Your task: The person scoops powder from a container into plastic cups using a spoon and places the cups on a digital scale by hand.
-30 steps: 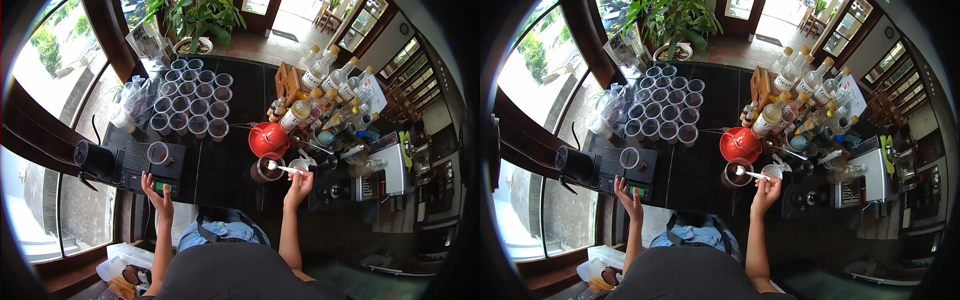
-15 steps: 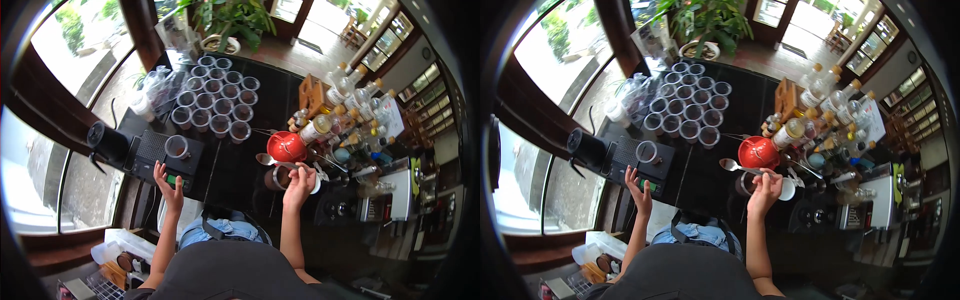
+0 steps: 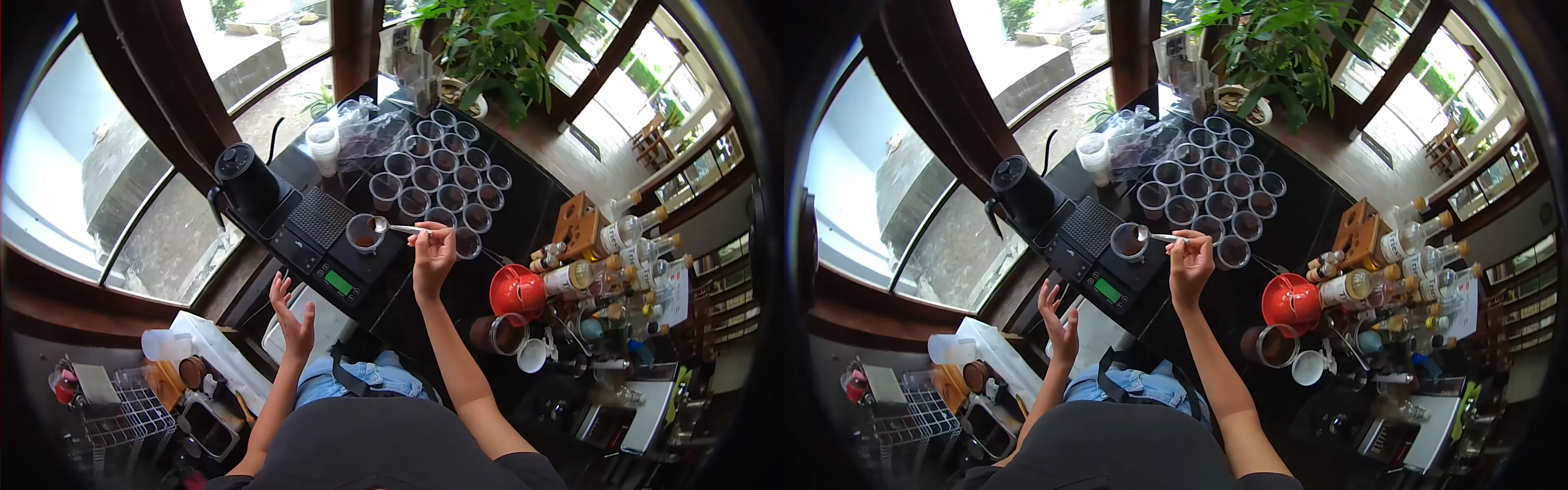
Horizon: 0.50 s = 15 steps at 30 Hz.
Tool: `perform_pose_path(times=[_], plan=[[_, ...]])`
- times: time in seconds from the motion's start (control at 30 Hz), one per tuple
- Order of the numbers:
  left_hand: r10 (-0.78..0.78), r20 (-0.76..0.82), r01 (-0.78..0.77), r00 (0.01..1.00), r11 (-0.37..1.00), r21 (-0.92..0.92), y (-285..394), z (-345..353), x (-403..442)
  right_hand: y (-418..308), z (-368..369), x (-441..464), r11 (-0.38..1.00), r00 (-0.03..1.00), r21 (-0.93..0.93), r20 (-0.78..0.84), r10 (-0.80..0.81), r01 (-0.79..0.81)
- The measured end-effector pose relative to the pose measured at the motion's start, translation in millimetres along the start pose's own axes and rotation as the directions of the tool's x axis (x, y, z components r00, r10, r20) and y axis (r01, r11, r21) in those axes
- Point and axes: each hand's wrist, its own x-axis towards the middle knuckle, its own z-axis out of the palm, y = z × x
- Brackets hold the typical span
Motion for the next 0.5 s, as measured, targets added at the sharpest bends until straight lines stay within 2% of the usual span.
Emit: perform_pose_path(times=[0.1, 0.17, 0.2, 0.33, 0.4, 0.5], plan=[[-0.012, -0.034, 0.012, 0.999, 1.000, 0.019, -4.8, -8.7, -4.6, 11.4, 7.6, -2.6, 0.997, 0.997, -0.051, 0.063, -0.052, 0.056], [-0.021, -0.053, 0.023, 0.998, 0.999, 0.027, -5.2, -12.9, -5.2, 14.9, 7.5, -4.8, 0.926, 0.957, -0.288, 0.229, -0.180, 0.243], [-0.026, -0.059, 0.028, 0.998, 0.999, 0.030, -5.3, -14.2, -5.6, 18.0, 8.8, -5.2, 0.899, 0.940, -0.315, 0.247, -0.233, 0.306], [-0.035, -0.074, 0.037, 0.997, 0.999, 0.034, -6.0, -14.8, -6.2, 12.5, 11.6, -7.4, 0.902, 0.940, -0.307, 0.248, -0.233, 0.304], [-0.032, -0.062, 0.034, 0.998, 0.999, 0.032, -5.6, -13.7, -6.0, 6.1, 12.4, -8.4, 0.988, 0.995, -0.124, 0.038, -0.087, 0.092], [-0.024, -0.046, 0.026, 0.999, 0.999, 0.024, -3.8, -10.0, -4.2, -15.3, -0.6, -6.4, 0.994, 0.979, 0.034, -0.175, 0.104, -0.100]])
